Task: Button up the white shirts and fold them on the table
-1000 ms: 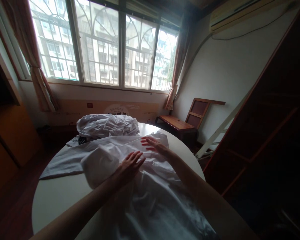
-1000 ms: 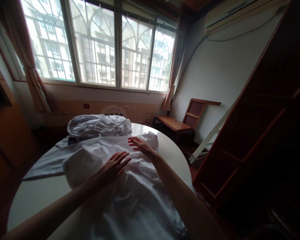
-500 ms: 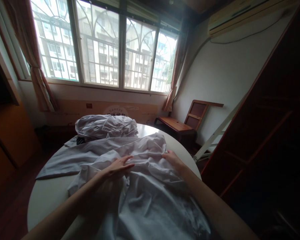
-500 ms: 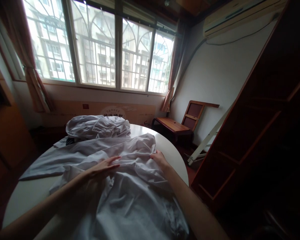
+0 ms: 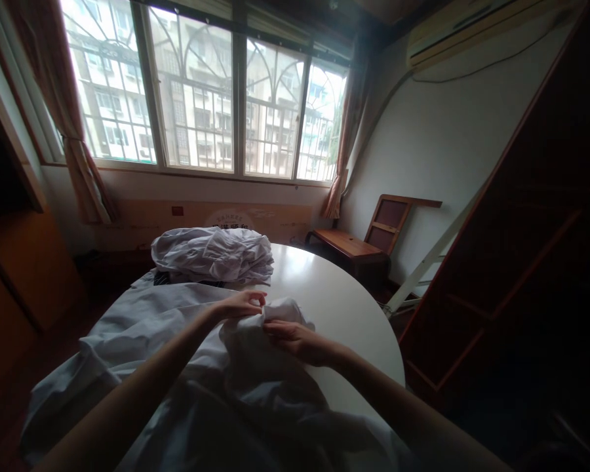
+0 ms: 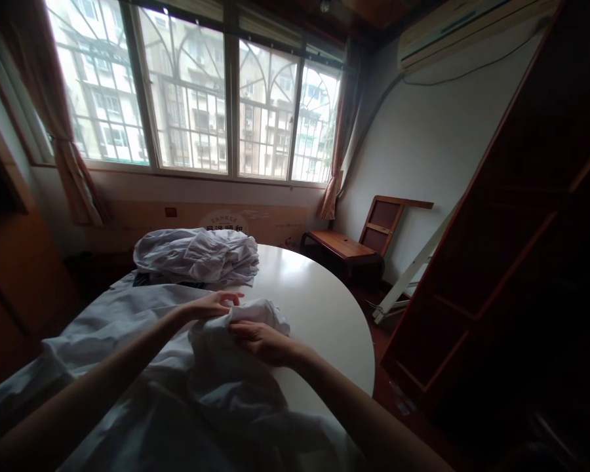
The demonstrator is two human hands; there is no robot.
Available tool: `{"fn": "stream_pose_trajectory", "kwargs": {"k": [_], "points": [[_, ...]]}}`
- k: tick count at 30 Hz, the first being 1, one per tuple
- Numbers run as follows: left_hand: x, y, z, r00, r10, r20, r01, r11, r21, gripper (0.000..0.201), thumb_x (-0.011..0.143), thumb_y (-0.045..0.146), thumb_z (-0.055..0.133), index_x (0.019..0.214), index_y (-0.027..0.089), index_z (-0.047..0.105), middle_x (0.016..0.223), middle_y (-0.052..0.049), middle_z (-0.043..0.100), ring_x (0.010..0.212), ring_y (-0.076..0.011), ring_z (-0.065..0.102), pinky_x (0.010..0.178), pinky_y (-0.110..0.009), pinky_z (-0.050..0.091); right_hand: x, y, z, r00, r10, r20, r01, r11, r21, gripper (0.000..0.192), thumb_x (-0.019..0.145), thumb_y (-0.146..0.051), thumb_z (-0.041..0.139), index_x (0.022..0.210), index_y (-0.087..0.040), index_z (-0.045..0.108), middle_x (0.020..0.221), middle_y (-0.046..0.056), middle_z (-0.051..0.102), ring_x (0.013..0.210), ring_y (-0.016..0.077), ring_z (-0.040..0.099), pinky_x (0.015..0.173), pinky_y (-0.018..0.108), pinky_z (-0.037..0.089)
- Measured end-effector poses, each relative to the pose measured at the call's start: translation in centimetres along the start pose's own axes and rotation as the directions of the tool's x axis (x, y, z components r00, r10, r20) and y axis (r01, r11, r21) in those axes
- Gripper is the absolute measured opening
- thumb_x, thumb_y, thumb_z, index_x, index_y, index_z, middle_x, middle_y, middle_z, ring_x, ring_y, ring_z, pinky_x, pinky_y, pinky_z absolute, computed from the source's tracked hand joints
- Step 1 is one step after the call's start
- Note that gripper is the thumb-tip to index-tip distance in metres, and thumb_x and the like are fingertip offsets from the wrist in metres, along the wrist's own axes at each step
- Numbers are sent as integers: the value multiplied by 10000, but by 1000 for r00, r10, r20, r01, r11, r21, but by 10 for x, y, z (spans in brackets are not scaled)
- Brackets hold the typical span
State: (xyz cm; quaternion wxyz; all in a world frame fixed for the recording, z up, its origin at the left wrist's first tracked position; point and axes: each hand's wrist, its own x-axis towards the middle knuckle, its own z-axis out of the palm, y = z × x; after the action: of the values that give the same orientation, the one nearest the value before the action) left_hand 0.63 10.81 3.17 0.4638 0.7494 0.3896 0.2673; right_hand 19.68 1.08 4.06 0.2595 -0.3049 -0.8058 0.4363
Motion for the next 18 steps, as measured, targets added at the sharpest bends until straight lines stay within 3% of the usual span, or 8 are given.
{"fn": "stream_pose_trajectory", "kwargs": {"k": [3,5,9,11,13,15,18], "points": [[8,-6,4,999,31,12,-32,998,50,290,596,384,657,803,183,670,855,-45,664,813,-205,577,739,-271,426,-7,14,-9,995,96,-12,-92,975,201,299,811,-222,499,1084,-204,620,1142,44,600,1105,181,510,979,331,373],[13,-7,10,997,32,72,-36,998,45,273,618,401,645,787,188,673,823,-42,663,772,-196,577,710,-263,415,-12,20,-11,995,97,0,-94,967,238,314,789,-195,513,1082,-201,625,1102,46,619,1074,184,532,952,329,395],[21,-3,25,973,-127,192,90,977,193,199,592,358,653,551,168,610,532,-3,565,545,-161,500,560,-256,350,-20,22,-7,999,15,45,-19,995,93,306,743,-157,550,1033,-191,641,989,36,646,923,192,581,801,298,469],[22,-3,34,986,-106,127,61,946,320,172,561,287,663,504,166,555,459,29,477,510,-133,441,537,-248,310,-26,26,-2,1000,-15,4,15,999,-30,247,722,-149,569,950,-183,657,920,30,649,849,188,585,749,290,476],[20,-9,41,1000,15,3,-15,913,407,165,552,222,652,499,166,505,452,50,411,525,-116,407,546,-241,294,-33,36,-1,986,-36,-160,12,988,-152,188,725,-134,549,870,-187,656,885,29,642,826,183,580,747,294,470],[16,-20,47,986,97,-134,-33,911,412,172,565,171,620,500,166,460,473,56,378,549,-108,394,559,-237,298,-43,53,-6,909,-25,-416,-89,964,-251,173,734,-114,495,803,-189,635,849,35,631,804,179,574,740,303,468],[10,-38,54,963,60,-262,-11,983,184,118,586,130,575,546,158,467,528,44,412,581,-110,420,575,-238,333,-58,81,-22,715,40,-698,-350,884,-308,184,720,-101,432,751,-182,594,800,55,609,778,190,558,749,340,462]]}}
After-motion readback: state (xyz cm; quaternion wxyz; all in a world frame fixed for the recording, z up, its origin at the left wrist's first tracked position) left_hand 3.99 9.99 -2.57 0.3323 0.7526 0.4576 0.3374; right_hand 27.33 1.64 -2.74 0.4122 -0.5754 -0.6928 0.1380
